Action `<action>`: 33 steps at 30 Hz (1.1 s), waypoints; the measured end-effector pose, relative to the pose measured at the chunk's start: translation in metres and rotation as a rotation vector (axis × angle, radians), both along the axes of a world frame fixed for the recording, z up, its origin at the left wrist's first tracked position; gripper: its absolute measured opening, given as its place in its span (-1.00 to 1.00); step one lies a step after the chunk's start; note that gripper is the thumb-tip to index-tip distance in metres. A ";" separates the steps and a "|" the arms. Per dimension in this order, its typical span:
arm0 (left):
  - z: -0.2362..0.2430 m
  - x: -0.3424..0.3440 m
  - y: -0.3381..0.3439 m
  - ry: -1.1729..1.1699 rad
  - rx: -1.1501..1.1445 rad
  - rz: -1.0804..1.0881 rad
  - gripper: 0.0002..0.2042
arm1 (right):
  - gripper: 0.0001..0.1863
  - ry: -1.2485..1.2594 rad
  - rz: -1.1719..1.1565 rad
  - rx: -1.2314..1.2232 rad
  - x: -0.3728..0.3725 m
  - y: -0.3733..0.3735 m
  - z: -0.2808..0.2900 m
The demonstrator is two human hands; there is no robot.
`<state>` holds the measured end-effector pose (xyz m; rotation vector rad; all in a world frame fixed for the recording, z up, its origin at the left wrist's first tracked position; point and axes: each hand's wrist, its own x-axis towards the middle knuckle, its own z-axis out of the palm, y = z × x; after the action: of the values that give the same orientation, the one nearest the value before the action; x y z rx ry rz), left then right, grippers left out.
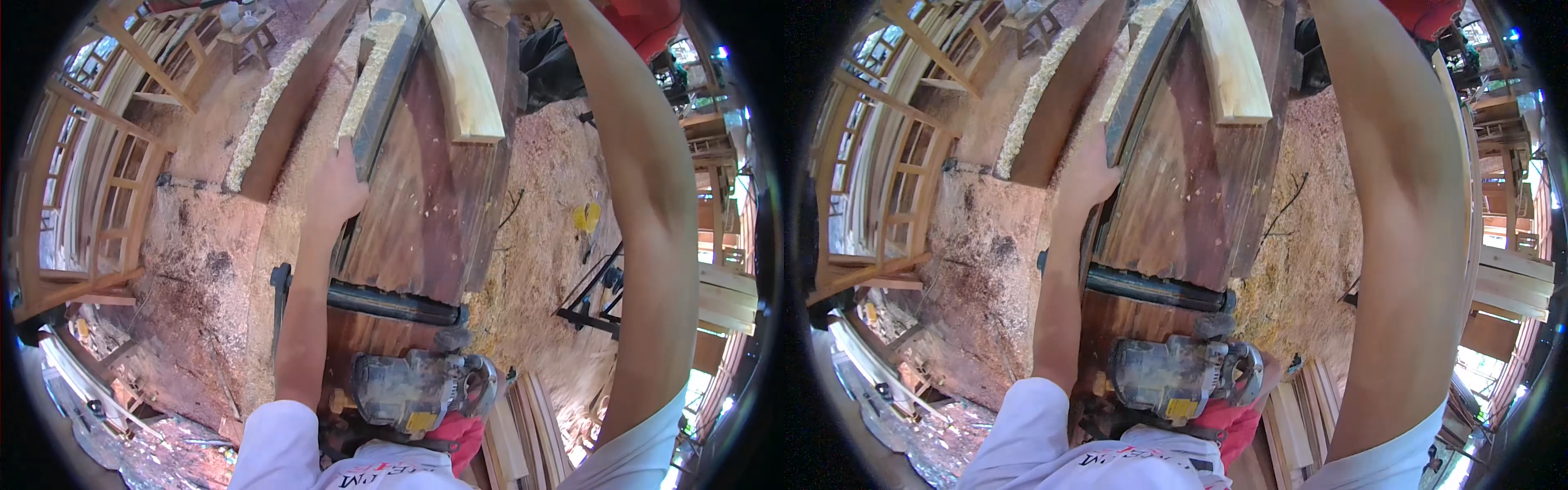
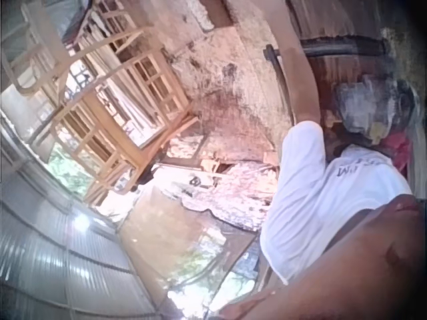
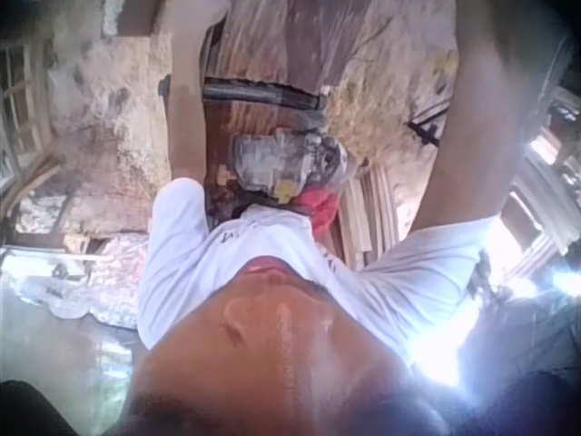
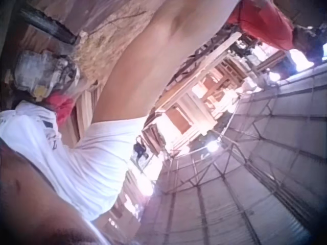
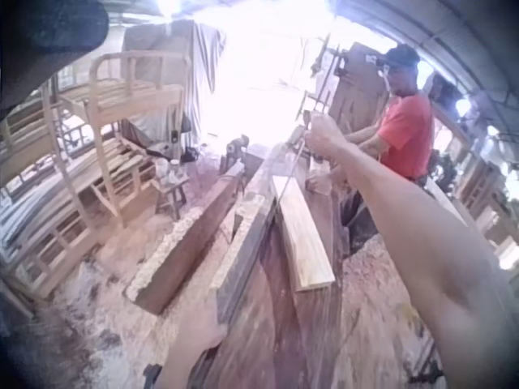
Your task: The person uses a wood router to shape the edge of a large wooden board, then stops to use a wrench to adjust or tighten a component on the tool before placing a straight edge along the board.
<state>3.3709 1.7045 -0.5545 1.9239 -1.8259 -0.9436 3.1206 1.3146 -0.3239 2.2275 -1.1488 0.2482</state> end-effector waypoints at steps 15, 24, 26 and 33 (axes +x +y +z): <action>0.000 -0.007 -0.002 0.031 -0.110 -0.001 -0.38 | -0.77 -0.002 -0.121 -0.045 0.060 -0.028 -0.006; 0.000 0.000 -0.002 0.003 -0.094 0.022 -0.29 | -0.60 -0.002 -0.153 0.076 0.035 0.024 0.013; 0.002 0.010 0.001 0.039 -0.180 0.067 -0.13 | -0.57 -0.485 -0.172 0.237 0.046 0.035 0.006; 0.006 -0.021 0.014 -0.303 -0.384 -0.067 -0.20 | -0.46 -0.684 -0.005 0.022 -0.012 0.040 -0.012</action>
<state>3.3503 1.7183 -0.5482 1.8421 -2.0646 -0.2921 3.1082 1.3544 -0.3357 2.2139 -1.4921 1.0591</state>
